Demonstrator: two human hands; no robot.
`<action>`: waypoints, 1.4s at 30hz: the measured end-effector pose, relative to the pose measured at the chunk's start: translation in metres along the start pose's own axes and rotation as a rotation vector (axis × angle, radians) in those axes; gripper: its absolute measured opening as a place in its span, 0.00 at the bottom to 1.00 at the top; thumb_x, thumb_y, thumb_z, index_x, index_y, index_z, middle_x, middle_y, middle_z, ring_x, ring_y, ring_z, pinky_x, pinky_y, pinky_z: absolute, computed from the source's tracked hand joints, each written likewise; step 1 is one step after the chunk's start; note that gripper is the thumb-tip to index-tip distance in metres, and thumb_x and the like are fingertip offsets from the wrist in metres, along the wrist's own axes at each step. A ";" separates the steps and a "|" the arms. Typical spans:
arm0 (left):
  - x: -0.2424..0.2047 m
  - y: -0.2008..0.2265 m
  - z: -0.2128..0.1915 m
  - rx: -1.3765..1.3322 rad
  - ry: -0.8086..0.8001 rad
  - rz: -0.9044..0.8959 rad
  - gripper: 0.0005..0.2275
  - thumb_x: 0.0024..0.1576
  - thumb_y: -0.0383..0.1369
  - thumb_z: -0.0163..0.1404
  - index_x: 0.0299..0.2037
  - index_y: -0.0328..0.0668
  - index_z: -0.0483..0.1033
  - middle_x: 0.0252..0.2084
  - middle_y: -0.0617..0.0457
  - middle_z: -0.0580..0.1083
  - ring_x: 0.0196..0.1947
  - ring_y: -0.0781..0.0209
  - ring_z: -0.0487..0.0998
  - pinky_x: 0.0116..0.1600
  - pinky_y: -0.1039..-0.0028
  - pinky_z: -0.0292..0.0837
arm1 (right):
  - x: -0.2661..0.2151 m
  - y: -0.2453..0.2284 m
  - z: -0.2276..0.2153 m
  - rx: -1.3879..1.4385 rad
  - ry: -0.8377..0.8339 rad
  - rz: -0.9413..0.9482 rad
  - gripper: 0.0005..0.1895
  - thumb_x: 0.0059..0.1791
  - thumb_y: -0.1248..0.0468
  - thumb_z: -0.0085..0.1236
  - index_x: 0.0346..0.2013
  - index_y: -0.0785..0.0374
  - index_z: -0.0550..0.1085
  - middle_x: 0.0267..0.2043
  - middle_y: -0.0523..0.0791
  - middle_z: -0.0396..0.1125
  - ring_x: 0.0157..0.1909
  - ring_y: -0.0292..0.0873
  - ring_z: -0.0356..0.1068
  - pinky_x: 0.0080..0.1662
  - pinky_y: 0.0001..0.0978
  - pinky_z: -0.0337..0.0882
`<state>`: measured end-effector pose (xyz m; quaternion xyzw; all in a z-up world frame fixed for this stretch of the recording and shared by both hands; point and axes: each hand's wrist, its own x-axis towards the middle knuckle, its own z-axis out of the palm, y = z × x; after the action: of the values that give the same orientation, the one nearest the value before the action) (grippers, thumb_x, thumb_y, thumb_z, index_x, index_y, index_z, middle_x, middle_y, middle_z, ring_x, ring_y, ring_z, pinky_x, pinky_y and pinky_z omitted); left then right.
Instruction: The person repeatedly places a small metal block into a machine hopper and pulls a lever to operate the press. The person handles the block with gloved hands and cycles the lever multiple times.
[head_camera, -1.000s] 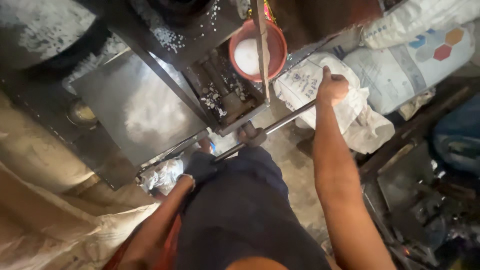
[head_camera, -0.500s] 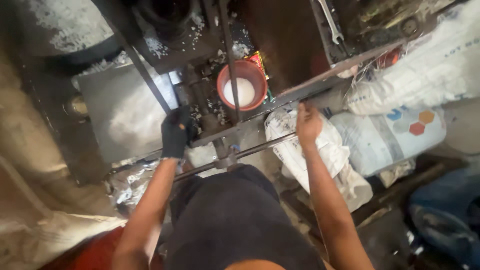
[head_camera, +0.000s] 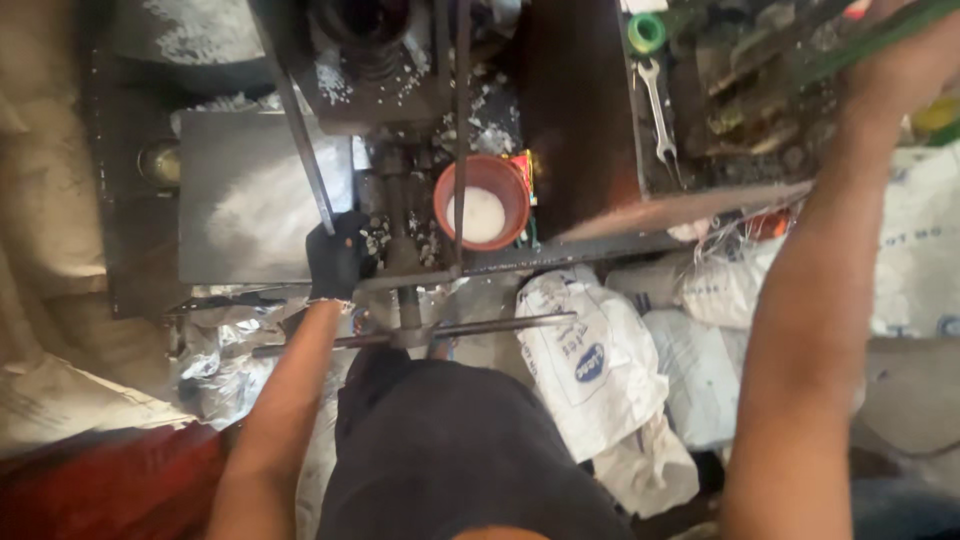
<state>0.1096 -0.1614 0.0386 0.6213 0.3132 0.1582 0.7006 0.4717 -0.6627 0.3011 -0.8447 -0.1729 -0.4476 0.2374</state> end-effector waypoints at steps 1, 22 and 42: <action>0.000 0.001 0.001 0.039 0.007 0.014 0.07 0.62 0.29 0.52 0.38 0.34 0.82 0.25 0.57 0.74 0.23 0.71 0.69 0.27 0.76 0.60 | 0.003 0.002 0.007 0.004 0.002 -0.015 0.13 0.63 0.60 0.52 0.48 0.70 0.69 0.45 0.52 0.67 0.43 0.47 0.69 0.46 0.38 0.66; 0.007 -0.020 -0.002 -0.181 -0.064 -0.020 0.10 0.64 0.32 0.51 0.41 0.31 0.81 0.24 0.59 0.71 0.22 0.73 0.69 0.28 0.79 0.62 | -0.007 0.035 0.037 -0.216 0.157 -0.084 0.13 0.58 0.62 0.54 0.32 0.63 0.79 0.28 0.44 0.78 0.24 0.42 0.75 0.27 0.35 0.71; 0.003 -0.003 0.000 -0.210 -0.092 -0.058 0.10 0.64 0.33 0.52 0.39 0.30 0.81 0.20 0.64 0.65 0.20 0.76 0.64 0.25 0.80 0.55 | -0.031 0.167 0.071 -0.472 0.132 -0.131 0.13 0.56 0.62 0.54 0.30 0.59 0.81 0.23 0.41 0.76 0.17 0.39 0.70 0.20 0.33 0.66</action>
<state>0.1114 -0.1595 0.0352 0.5416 0.2799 0.1412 0.7800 0.5874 -0.7640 0.1990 -0.8325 -0.1022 -0.5443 0.0150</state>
